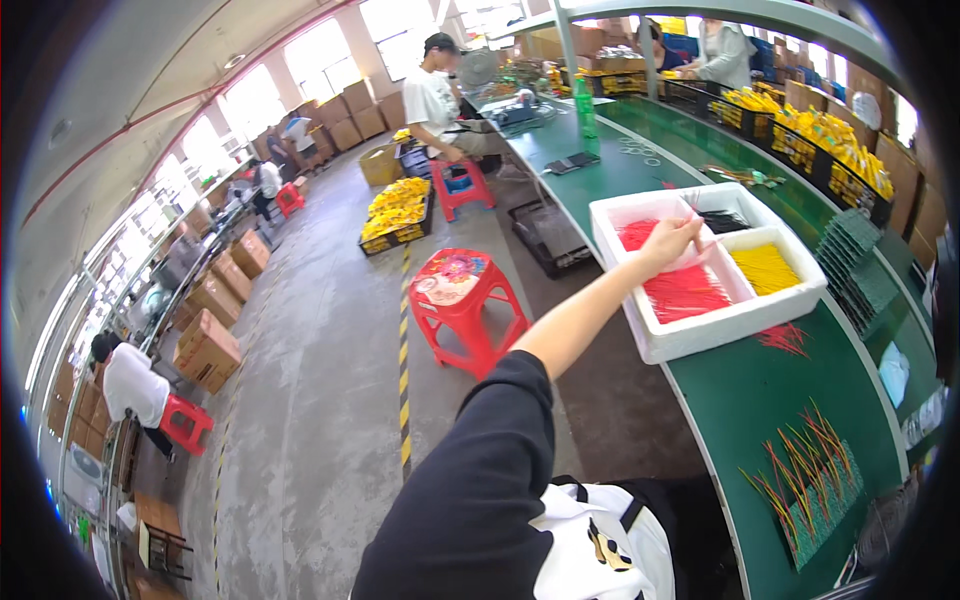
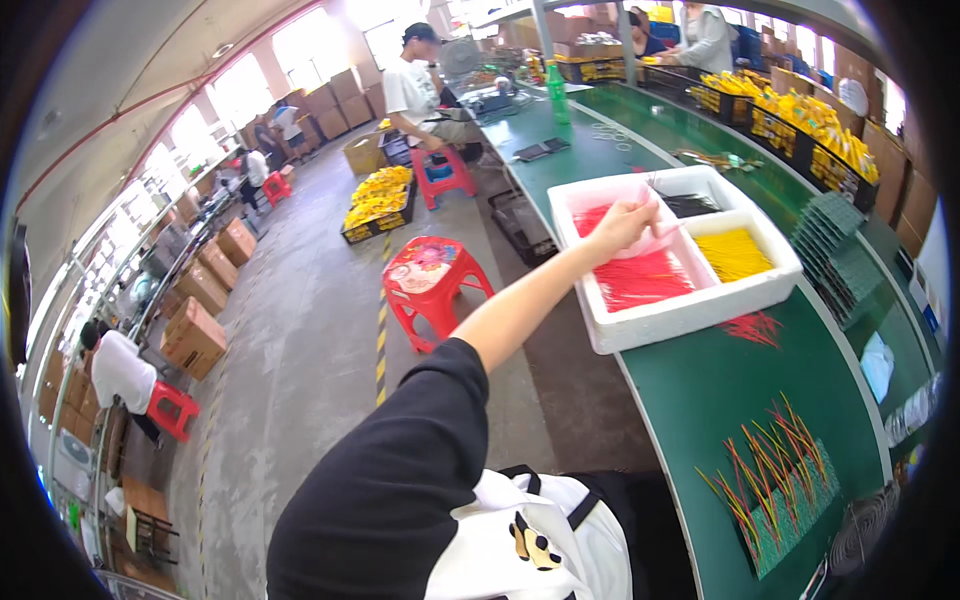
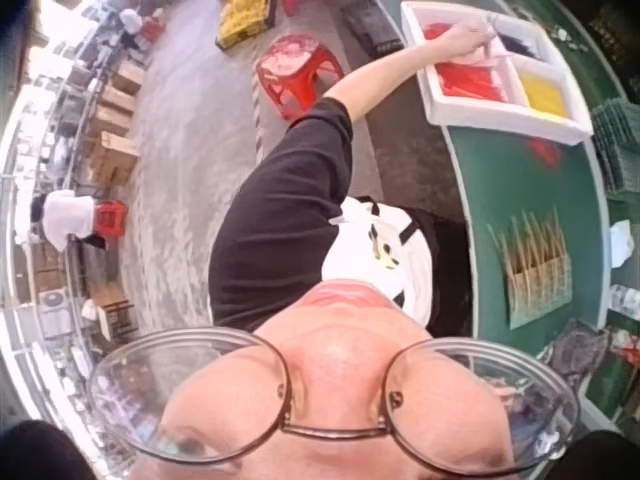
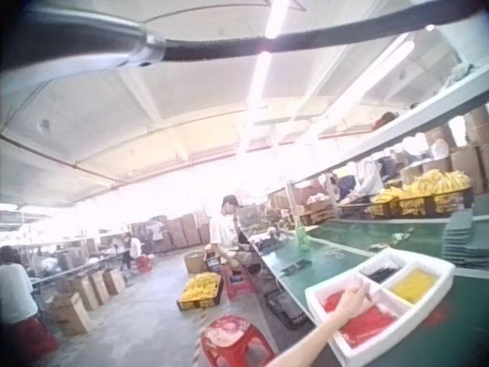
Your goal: The person solders electrical wires onto printed circuit boards with a soldering iron.
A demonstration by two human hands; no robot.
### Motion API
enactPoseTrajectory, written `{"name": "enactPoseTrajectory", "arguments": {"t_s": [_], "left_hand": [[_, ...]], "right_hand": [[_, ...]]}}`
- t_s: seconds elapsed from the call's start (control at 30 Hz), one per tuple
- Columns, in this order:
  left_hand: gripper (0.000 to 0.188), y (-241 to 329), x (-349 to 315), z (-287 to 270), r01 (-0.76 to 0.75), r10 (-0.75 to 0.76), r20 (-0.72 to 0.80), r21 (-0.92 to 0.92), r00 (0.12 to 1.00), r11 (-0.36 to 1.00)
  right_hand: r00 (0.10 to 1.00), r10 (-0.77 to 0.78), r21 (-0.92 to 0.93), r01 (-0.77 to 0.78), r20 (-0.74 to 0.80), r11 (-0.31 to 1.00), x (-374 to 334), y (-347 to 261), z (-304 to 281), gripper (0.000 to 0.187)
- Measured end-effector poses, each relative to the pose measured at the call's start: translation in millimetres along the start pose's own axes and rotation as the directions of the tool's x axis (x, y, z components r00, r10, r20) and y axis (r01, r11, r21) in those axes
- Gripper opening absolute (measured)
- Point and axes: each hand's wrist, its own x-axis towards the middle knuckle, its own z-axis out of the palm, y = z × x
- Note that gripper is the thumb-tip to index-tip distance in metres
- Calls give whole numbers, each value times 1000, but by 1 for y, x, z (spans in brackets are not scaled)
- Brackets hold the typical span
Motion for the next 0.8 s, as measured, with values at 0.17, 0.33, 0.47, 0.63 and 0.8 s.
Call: {"name": "enactPoseTrajectory", "arguments": {"t_s": [0.17, 0.33, 0.47, 0.63, 0.8], "left_hand": [[20, 12, -7, 28, -479, 268, 421, 551, 866, 683], [20, -10, -1, -10, -392, 429, -39, 338, 903, 856], [19, 32, -23, 15, -313, 385, -26, 534, 923, 786], [19, 61, -17, 14, -489, 543, -9, 422, 840, 763], [17, 88, -15, 22, -238, 238, 6, 26, 971, 971]], "right_hand": [[976, 189, -148, -204, -108, 968, 7, 3, -19, 17], [983, 183, 30, -184, 20, 983, -2, 9, 3, 16], [974, 224, 18, -224, -14, 974, -2, 7, -7, 16], [979, 203, 22, -203, 6, 979, -3, 4, 0, 17], [984, 179, 11, -179, -4, 984, 1, 6, -3, 18]]}}
